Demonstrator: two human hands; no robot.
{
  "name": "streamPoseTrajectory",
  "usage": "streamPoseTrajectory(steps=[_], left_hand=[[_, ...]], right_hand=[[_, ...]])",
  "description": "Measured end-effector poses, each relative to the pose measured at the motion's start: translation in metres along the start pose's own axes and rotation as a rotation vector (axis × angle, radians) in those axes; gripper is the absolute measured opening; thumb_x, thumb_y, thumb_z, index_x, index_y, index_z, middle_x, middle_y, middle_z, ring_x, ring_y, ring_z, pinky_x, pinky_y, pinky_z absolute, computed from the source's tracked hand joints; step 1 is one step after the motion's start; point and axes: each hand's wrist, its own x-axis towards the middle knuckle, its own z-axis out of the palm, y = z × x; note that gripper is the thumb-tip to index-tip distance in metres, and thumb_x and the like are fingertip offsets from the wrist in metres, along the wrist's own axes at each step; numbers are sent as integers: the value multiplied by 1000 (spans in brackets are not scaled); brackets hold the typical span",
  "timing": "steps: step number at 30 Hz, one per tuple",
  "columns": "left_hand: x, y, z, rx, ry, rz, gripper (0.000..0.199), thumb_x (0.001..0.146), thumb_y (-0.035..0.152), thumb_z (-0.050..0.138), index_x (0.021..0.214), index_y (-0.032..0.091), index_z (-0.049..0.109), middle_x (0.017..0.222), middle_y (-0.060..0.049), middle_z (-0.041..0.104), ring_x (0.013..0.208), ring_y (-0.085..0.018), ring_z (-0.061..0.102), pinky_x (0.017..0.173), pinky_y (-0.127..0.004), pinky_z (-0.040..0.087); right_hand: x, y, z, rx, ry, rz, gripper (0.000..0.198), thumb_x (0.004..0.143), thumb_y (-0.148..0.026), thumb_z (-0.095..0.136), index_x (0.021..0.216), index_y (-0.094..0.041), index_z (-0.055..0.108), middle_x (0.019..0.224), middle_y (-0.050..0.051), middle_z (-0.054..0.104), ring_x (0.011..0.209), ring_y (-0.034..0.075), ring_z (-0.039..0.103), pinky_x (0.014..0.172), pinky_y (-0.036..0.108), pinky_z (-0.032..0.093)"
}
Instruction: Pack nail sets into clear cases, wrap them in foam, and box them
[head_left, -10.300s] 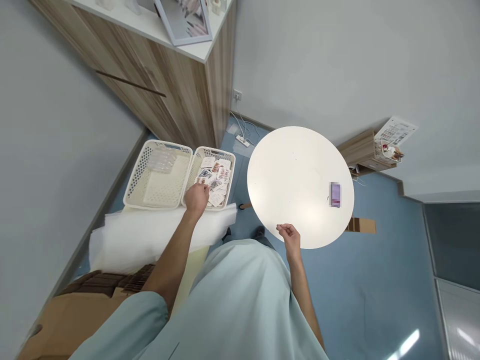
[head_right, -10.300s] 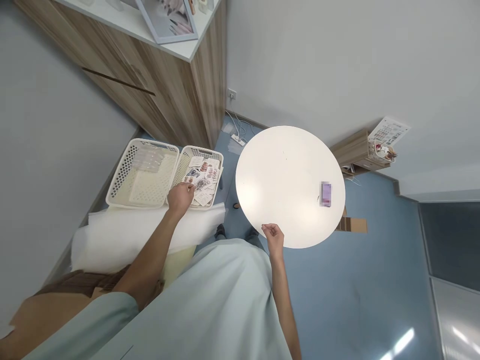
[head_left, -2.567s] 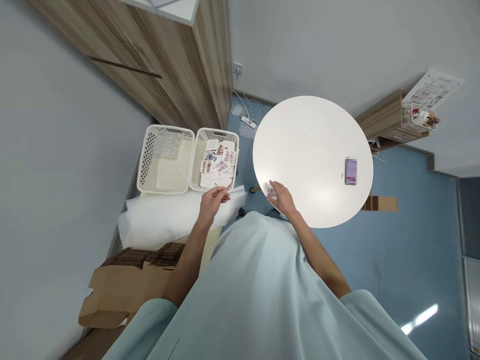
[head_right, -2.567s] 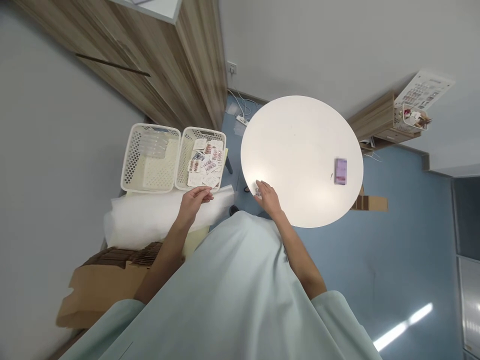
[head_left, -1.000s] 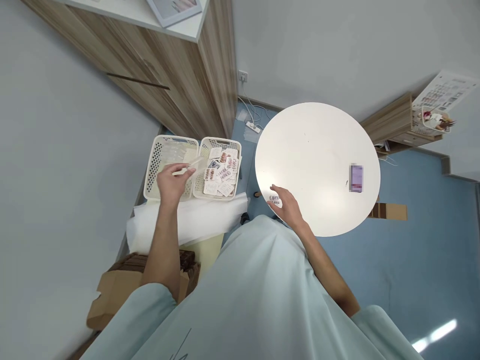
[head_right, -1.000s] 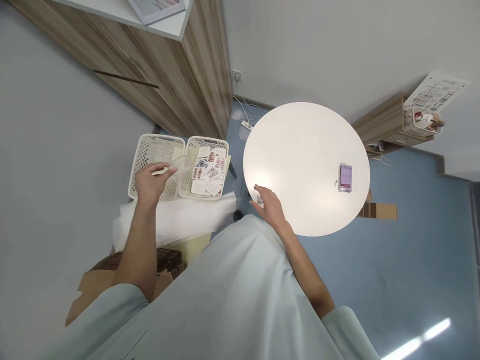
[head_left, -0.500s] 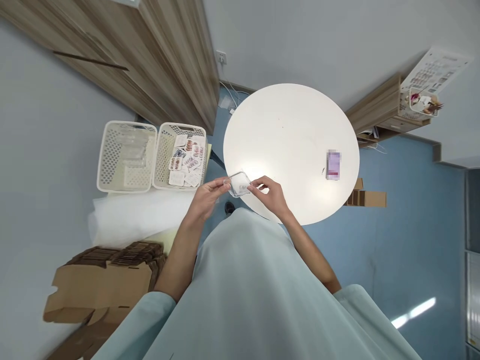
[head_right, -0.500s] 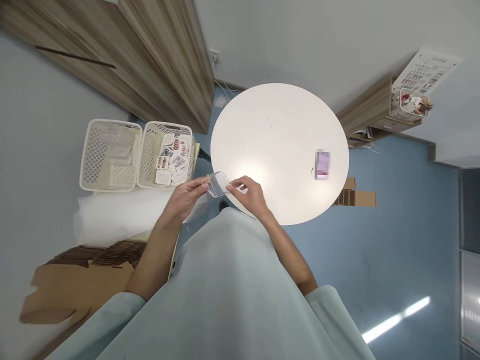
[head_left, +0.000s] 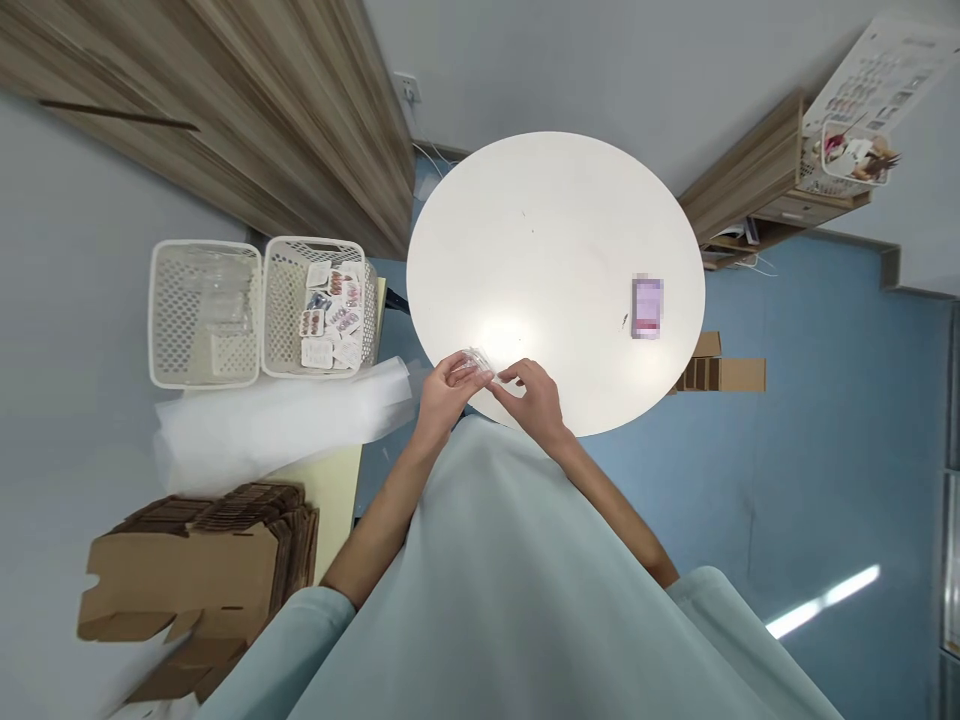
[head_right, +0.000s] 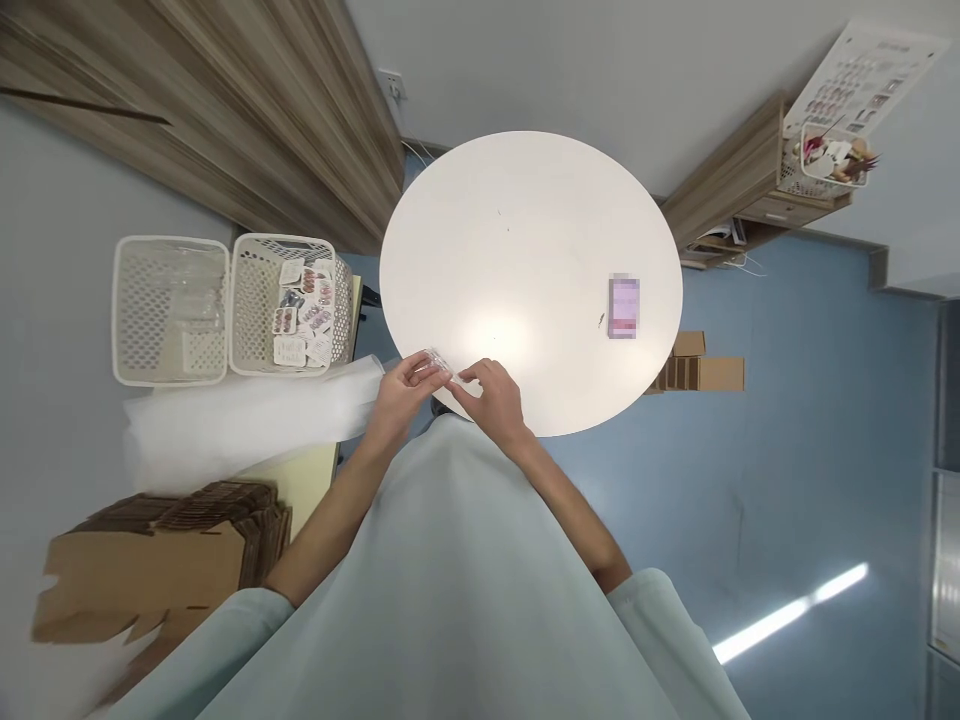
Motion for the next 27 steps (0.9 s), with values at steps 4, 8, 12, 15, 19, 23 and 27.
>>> streamPoseTrajectory(steps=[4,8,12,15,19,23,27], left_hand=[[0,-4,0,-14,-102,-3,78,64,46,101,132,20,72,142,-17,71,138,-38,64,117,-52,52],[-1,-5,-2,-38,-219,-18,77,60,46,103,128,19,76,133,-16,76,130,-37,69,117,-52,52],[-4,-3,-4,-16,-269,-47,79,56,45,105,126,20,77,126,-15,79,129,-38,70,114,-52,55],[-6,-3,-8,11,-288,-69,83,54,46,105,127,18,77,118,-16,81,125,-40,72,111,-55,56],[-6,-5,-14,16,-303,-102,85,52,45,106,126,15,78,111,-17,82,117,-41,76,107,-56,58],[-7,-8,-18,5,-310,-131,81,52,42,107,124,16,79,108,-16,83,114,-41,77,106,-56,58],[-8,-5,-21,-76,-349,-134,74,55,40,106,121,16,80,115,-17,82,121,-41,74,113,-56,54]], right_hand=[[-6,6,-17,222,-85,85,33,90,-60,81,94,-27,73,100,4,77,99,23,72,87,41,60],[-8,17,-30,462,-250,232,55,78,-57,91,124,-31,77,136,5,75,126,28,71,106,45,59],[-13,25,-29,640,-381,340,71,74,-54,95,138,-31,75,148,5,71,141,32,64,120,51,53],[-19,28,-25,711,-395,393,74,73,-52,97,140,-31,75,147,4,71,143,33,63,124,54,50],[-25,30,-20,746,-404,449,72,70,-48,99,137,-31,77,144,3,73,137,33,69,126,56,49],[-26,29,-21,713,-411,456,72,68,-47,100,134,-29,78,142,3,74,132,33,71,125,57,50],[-25,25,-29,769,-427,462,64,74,-50,96,132,-28,79,139,5,76,135,33,69,124,57,51]])
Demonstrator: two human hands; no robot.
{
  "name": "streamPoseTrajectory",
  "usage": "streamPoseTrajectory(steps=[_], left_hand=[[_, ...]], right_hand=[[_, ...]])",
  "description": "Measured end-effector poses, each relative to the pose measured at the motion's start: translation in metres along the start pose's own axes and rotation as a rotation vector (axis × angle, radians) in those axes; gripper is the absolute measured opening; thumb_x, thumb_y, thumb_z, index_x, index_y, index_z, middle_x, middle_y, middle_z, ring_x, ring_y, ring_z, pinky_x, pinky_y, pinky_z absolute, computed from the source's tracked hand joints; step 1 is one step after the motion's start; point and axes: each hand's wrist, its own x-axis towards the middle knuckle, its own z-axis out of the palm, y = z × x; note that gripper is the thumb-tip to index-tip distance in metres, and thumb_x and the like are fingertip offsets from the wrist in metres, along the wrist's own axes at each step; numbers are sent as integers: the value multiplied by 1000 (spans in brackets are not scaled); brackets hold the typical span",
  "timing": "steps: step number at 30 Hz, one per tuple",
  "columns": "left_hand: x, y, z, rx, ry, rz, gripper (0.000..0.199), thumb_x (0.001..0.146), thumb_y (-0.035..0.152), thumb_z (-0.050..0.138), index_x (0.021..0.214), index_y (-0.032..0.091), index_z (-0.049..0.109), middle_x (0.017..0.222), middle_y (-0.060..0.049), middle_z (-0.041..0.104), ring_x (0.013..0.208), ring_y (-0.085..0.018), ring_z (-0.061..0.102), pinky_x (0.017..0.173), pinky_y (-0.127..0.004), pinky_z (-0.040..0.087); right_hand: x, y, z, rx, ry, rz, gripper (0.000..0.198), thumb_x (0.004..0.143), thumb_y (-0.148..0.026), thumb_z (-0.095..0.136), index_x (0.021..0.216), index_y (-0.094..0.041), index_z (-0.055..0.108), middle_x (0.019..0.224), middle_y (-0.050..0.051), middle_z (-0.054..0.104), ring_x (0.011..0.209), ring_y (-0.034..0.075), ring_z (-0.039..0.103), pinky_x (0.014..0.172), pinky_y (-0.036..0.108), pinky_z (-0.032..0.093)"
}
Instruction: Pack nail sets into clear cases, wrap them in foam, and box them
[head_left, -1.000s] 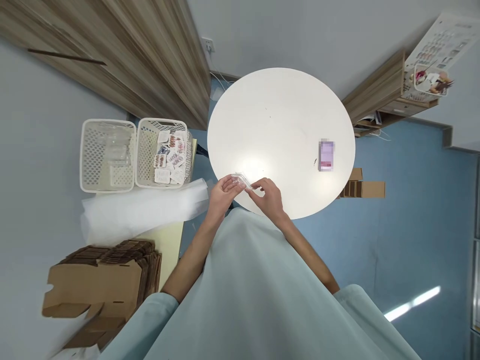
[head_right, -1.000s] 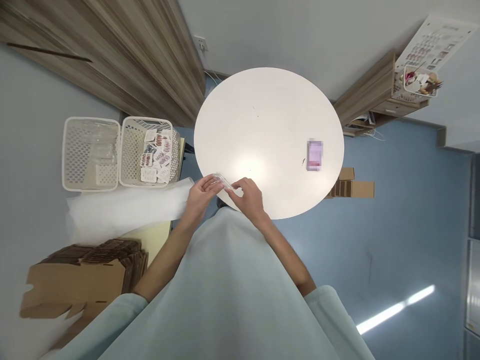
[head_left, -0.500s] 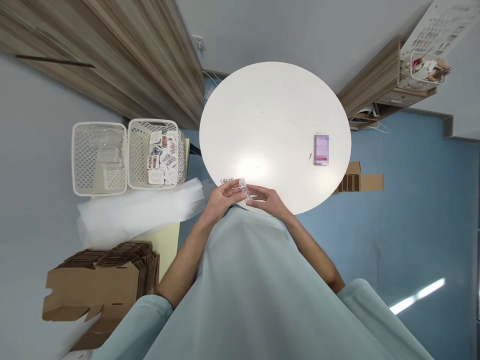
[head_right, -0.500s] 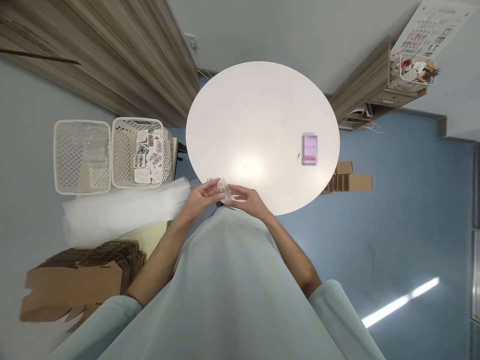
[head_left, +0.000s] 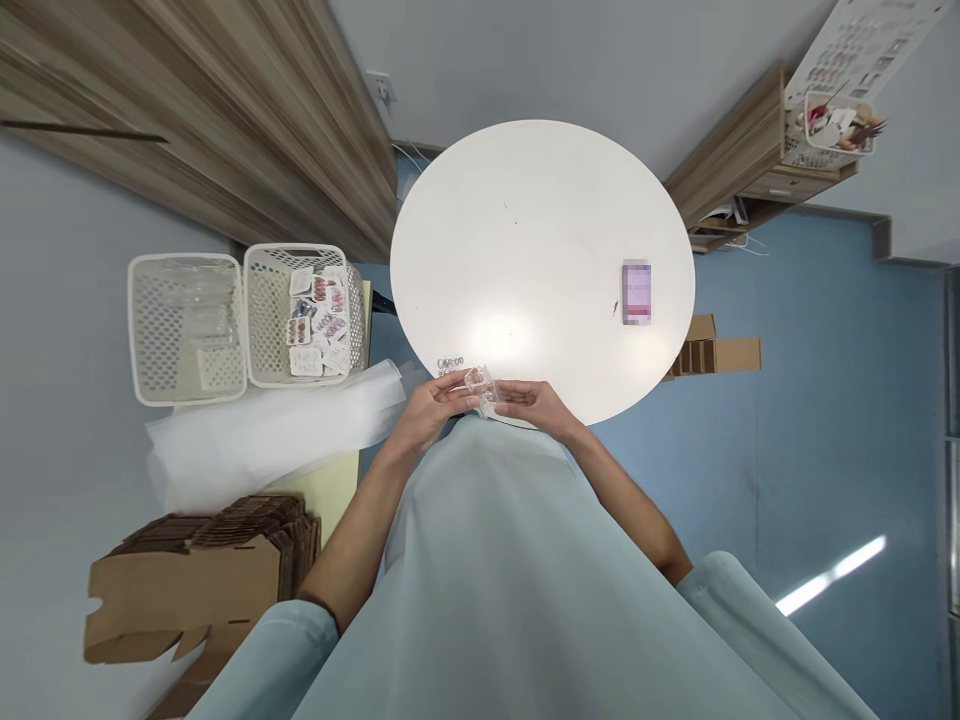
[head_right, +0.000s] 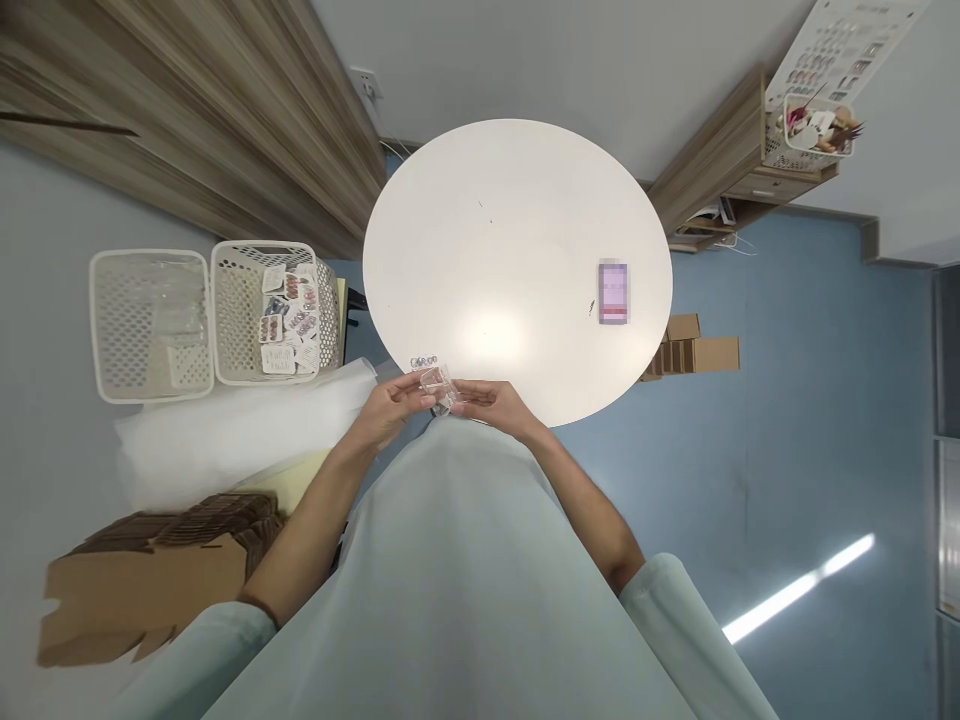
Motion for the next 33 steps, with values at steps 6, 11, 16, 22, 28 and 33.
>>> streamPoseTrajectory(steps=[6,11,16,22,28,33], left_hand=[[0,2,-3,-50,-73,25,73,61,40,103,126,18,79,130,-18,78,135,-40,67,122,-56,47],[1,1,-7,-75,-80,72,72,65,39,101,131,21,78,145,-16,71,142,-38,61,123,-53,46],[-2,2,-20,-24,-74,84,70,66,33,98,132,25,78,150,-14,66,136,-34,62,112,-49,54],[-7,-2,-38,85,-149,14,69,65,27,96,132,27,79,142,-13,70,121,-31,67,94,-41,60],[-10,-7,-38,43,-86,52,74,71,28,95,141,27,73,154,-14,63,129,-30,66,106,-43,56],[-16,-6,-44,-19,-73,66,77,75,34,94,147,26,67,162,-16,57,129,-34,70,105,-46,59]], right_hand=[[0,-2,0,32,14,-38,59,77,-51,95,128,-28,77,139,6,76,131,29,72,120,51,54],[7,-2,5,38,79,-111,50,77,-54,92,114,-29,70,158,6,62,121,26,75,109,47,61],[13,-5,11,-41,171,-166,42,86,-64,80,100,-26,67,153,8,66,120,25,75,105,43,61],[25,-8,14,-122,289,-164,54,96,-79,58,101,-26,63,131,8,75,93,20,79,67,30,65],[39,-10,20,-216,246,-152,57,92,-80,62,93,-23,65,120,7,75,75,16,75,48,24,57],[58,-7,36,-275,166,-151,55,92,-79,63,95,-24,67,114,6,74,75,16,75,48,23,56]])
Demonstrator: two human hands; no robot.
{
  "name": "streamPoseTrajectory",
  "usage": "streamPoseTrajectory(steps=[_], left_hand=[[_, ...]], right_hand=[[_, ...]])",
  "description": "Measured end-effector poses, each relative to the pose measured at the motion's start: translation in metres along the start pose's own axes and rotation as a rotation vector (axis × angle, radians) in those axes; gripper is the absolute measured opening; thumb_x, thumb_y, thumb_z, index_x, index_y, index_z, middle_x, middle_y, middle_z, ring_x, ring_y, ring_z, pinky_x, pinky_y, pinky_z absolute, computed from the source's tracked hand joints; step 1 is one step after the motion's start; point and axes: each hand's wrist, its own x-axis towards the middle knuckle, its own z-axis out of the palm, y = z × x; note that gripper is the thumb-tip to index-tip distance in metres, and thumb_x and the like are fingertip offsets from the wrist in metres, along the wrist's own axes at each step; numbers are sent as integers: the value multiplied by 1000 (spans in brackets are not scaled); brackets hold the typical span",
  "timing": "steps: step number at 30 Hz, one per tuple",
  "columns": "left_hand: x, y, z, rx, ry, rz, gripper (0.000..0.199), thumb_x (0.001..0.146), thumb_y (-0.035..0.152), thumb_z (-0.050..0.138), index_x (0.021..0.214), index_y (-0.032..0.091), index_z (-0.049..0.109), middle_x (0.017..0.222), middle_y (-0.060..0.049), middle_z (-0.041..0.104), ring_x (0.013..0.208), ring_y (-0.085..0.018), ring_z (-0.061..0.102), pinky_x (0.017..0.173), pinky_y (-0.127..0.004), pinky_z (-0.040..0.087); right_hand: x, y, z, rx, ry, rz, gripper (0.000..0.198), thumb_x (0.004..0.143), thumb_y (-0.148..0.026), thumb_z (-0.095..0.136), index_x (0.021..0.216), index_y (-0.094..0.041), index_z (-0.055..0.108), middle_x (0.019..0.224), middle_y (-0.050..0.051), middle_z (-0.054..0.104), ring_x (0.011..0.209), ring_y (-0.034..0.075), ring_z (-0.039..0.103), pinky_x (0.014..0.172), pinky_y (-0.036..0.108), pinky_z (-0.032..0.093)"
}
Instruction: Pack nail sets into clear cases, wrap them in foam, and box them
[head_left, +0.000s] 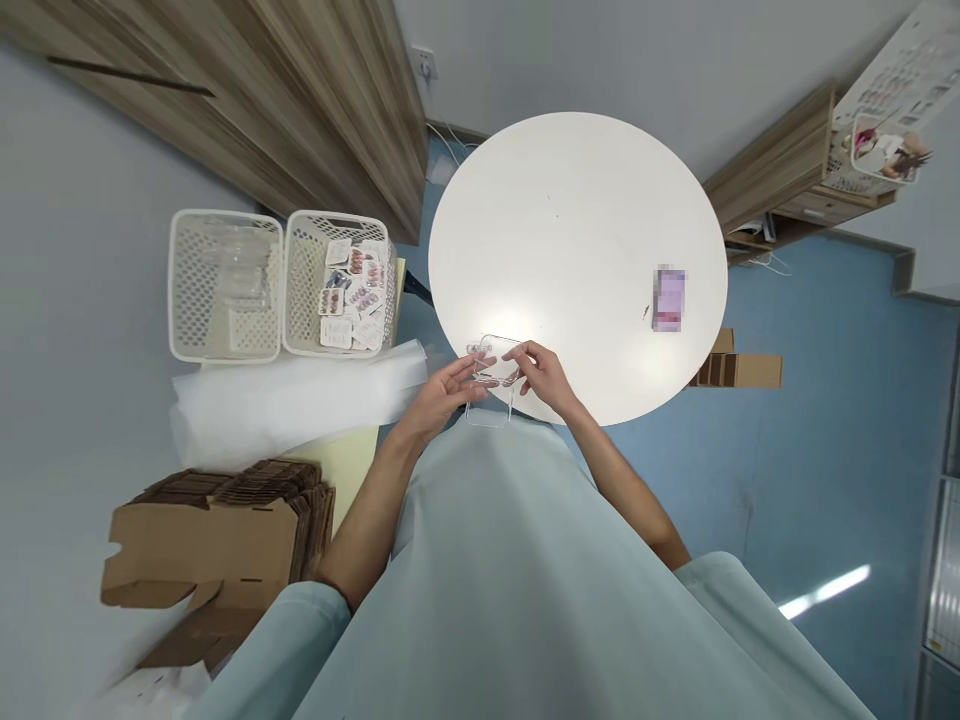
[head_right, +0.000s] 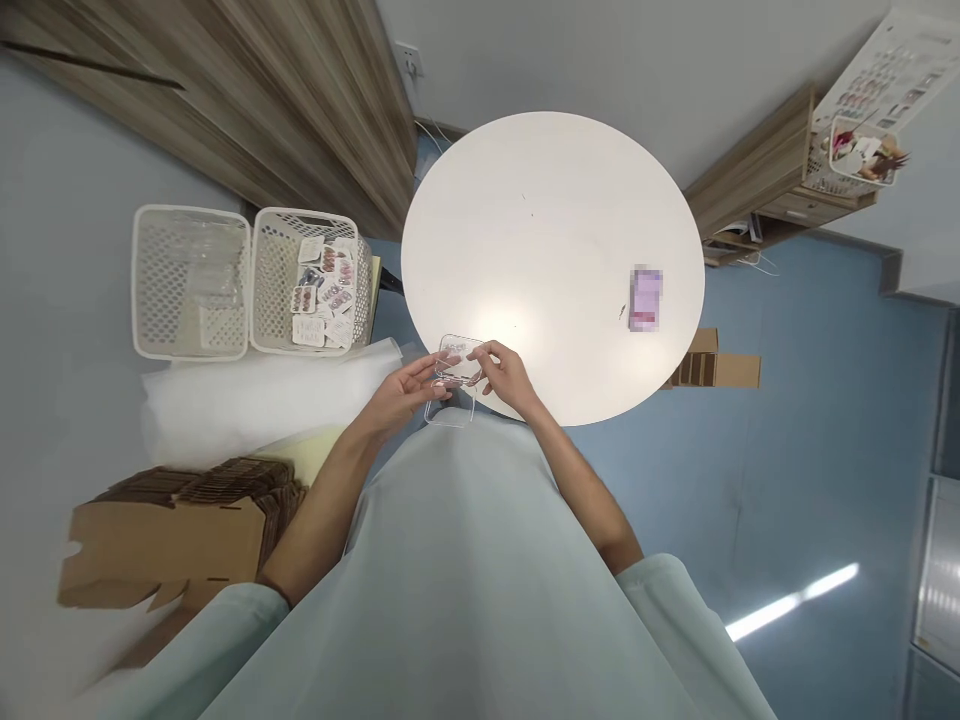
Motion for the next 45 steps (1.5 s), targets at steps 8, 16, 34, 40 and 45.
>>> streamPoseTrajectory(steps=[8,16,34,40,45], left_hand=[[-24,-8,-41,-136,281,51,61,81,38,90,137,21,72,149,-16,69,120,-29,76,108,-44,58],[-60,-25,-85,-298,526,103,60,78,35,93,131,16,73,138,-17,75,115,-27,78,114,-45,56],[-46,-34,-82,-362,465,76,48,81,28,93,123,13,75,126,-17,80,116,-29,78,118,-50,53],[-16,-23,-52,-324,333,53,42,85,26,90,123,14,77,131,-15,78,119,-28,77,120,-48,52],[8,-14,-20,-280,212,14,41,88,26,87,126,14,76,139,-16,74,126,-29,73,124,-51,49]], right_hand=[[52,34,23,-220,-20,21,45,100,-60,61,127,-24,68,117,6,75,88,18,76,71,30,62],[86,71,38,-929,-26,21,56,89,-37,82,139,-22,63,140,14,60,102,25,70,82,37,58],[58,77,27,-841,33,6,21,100,-34,54,119,-26,52,112,7,74,83,24,66,67,32,40],[22,53,-7,-615,147,-42,29,101,-50,54,119,-27,51,112,5,72,66,19,64,64,31,43],[-9,24,-34,-358,298,-91,38,97,-59,66,116,-28,55,113,3,72,64,15,65,68,33,51]])
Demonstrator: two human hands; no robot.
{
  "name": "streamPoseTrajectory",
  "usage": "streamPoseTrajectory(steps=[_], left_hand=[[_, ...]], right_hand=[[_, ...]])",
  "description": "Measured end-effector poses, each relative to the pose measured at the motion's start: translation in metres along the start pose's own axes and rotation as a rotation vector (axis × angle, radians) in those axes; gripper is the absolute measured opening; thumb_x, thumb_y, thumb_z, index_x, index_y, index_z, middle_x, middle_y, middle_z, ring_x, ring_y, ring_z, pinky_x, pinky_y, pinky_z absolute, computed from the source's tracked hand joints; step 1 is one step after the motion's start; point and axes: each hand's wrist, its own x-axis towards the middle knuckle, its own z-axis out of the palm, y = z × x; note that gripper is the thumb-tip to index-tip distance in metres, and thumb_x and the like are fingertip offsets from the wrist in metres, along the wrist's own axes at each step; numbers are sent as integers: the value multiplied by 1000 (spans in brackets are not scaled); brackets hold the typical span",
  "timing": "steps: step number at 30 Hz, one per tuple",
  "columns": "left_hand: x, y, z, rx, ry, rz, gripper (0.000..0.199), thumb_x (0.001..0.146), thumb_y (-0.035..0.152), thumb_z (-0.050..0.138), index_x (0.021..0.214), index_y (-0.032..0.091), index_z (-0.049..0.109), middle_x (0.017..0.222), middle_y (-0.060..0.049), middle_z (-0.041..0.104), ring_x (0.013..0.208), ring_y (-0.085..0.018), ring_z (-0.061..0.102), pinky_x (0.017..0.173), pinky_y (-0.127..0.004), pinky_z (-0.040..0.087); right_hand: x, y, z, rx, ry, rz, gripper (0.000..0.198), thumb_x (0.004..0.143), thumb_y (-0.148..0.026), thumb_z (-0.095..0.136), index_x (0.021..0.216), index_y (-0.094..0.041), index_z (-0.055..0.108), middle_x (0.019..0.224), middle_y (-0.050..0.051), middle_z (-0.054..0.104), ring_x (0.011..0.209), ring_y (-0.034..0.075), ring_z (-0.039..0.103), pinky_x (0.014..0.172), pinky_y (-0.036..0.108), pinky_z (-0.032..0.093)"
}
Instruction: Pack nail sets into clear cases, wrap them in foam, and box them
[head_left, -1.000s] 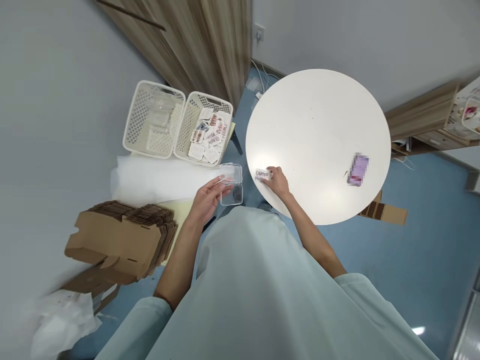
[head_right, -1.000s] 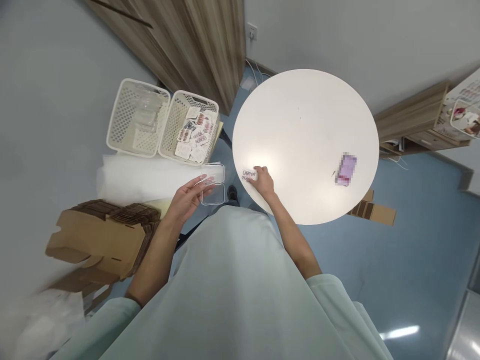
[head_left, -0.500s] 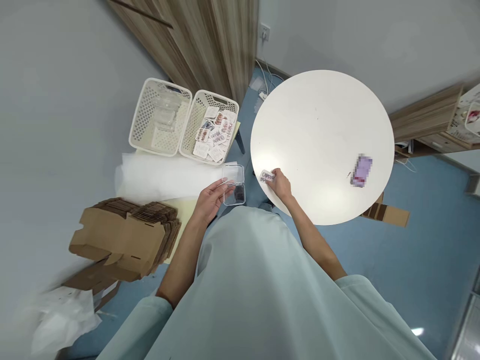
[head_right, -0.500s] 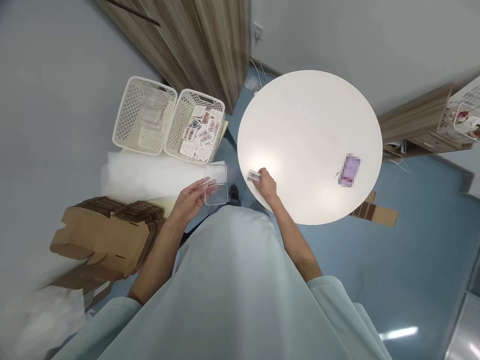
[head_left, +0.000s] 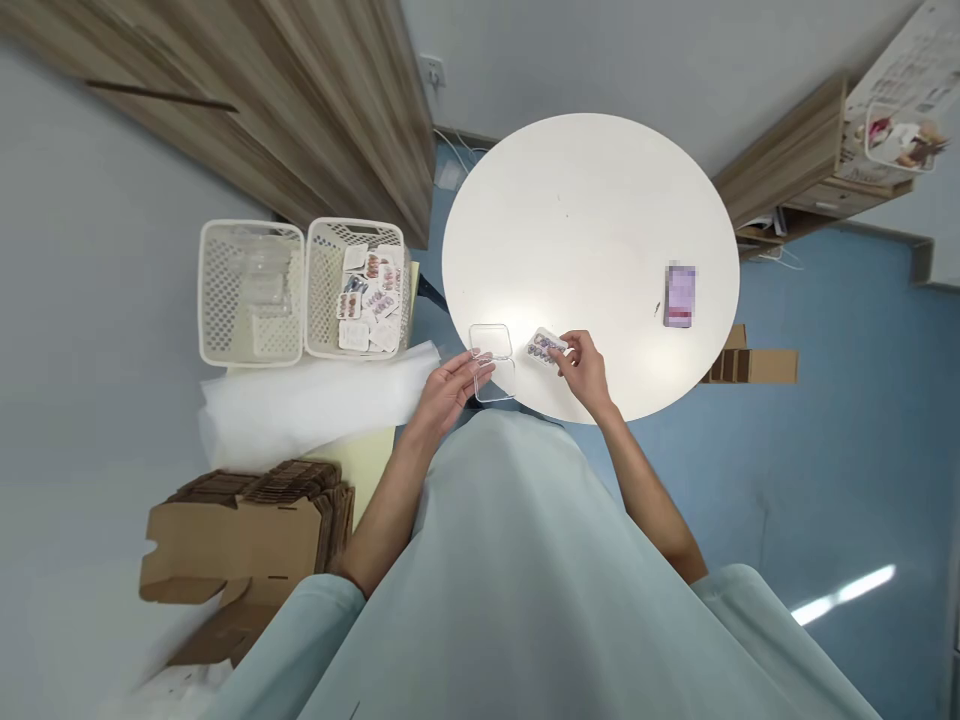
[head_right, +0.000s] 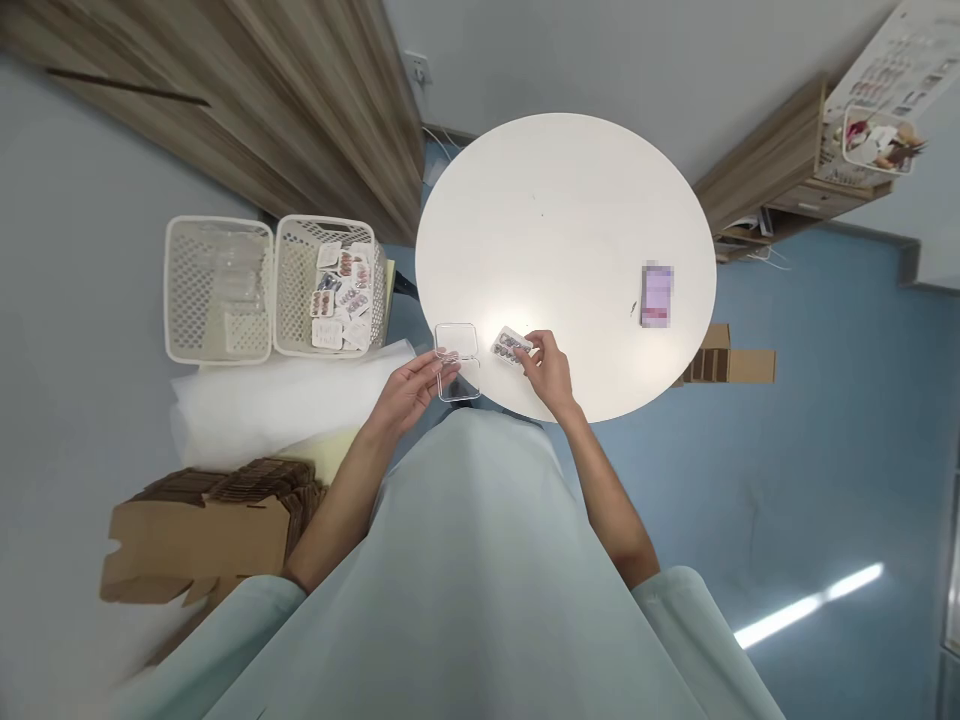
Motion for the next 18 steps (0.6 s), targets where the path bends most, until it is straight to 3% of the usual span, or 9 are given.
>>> streamPoseTrajectory(steps=[4,10,18], left_hand=[[11,-3,28,23,-68,-48,40,89,24,86,126,14,75,138,-17,75,126,-29,73,125,-51,47],[22,-8,60,67,-172,-95,40,90,22,84,129,14,75,136,-16,76,131,-28,70,126,-48,46],[21,-10,81,120,-253,-103,45,91,26,85,134,17,75,145,-17,72,140,-30,65,125,-47,46]], right_hand=[[-13,-15,-23,121,42,-23,40,94,-59,72,114,-28,57,108,2,74,62,13,63,64,31,50],[-29,-21,-36,101,-58,-70,32,96,-50,73,116,-27,63,92,-2,72,63,14,64,66,30,48],[-40,-7,-39,-93,-59,-198,26,103,-48,67,118,-27,71,112,5,70,67,14,60,72,32,51]])
